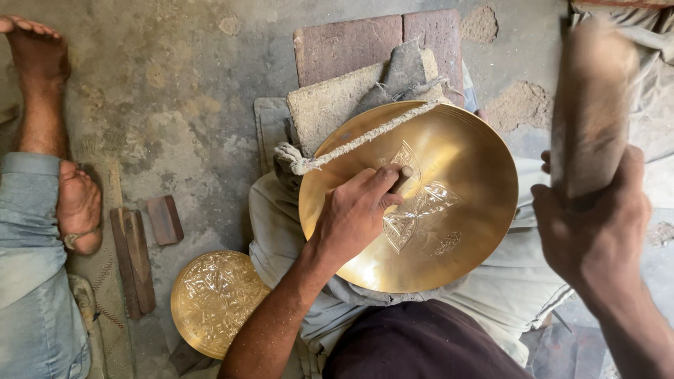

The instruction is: The person sits on the floor with a brass plate resting on their lap and engraves a decorative floral pattern. They hold a small punch against the plate with one hand and strike it with a wooden mallet held in the other hand, repositioning the punch repeatedly to work the design across the plate surface.

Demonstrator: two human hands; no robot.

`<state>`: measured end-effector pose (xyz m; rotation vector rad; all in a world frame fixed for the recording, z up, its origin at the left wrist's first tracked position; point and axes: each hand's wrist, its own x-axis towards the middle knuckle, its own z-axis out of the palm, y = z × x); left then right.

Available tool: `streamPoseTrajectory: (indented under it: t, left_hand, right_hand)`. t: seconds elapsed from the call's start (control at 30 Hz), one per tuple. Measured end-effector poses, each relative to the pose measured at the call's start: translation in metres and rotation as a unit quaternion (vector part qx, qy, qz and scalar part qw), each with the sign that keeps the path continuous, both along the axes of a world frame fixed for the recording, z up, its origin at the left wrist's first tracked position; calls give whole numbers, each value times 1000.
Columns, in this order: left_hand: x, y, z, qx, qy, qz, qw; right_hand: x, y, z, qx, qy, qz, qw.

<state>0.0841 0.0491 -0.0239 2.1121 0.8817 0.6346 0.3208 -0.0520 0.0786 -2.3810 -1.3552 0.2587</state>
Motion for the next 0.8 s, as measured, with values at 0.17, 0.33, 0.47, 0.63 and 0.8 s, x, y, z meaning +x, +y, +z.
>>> streamPoseTrajectory:
  t: [0.17,0.33,0.47,0.63,0.8]
  left_hand:
    - [-1,3,0,7,0,-23,1000]
    - [-2,3,-2,1,4,-23,1000]
    - [-2,5,-2,-23,-15,-31,999]
    - [-1,8,0,-12,-2,-51,999]
    - [-2,10,2,-11,0,-63,998]
  right_hand:
    - [-11,0,8,16,-144,101,984]
    - [-13,-10,1,-32,-266,182,946]
    - [-17,-19,-4,89,-50,53,993]
    - [-24,-19,-3,-12,-257,138,956]
    - [-23,-29,-7,-2,-123,84,989]
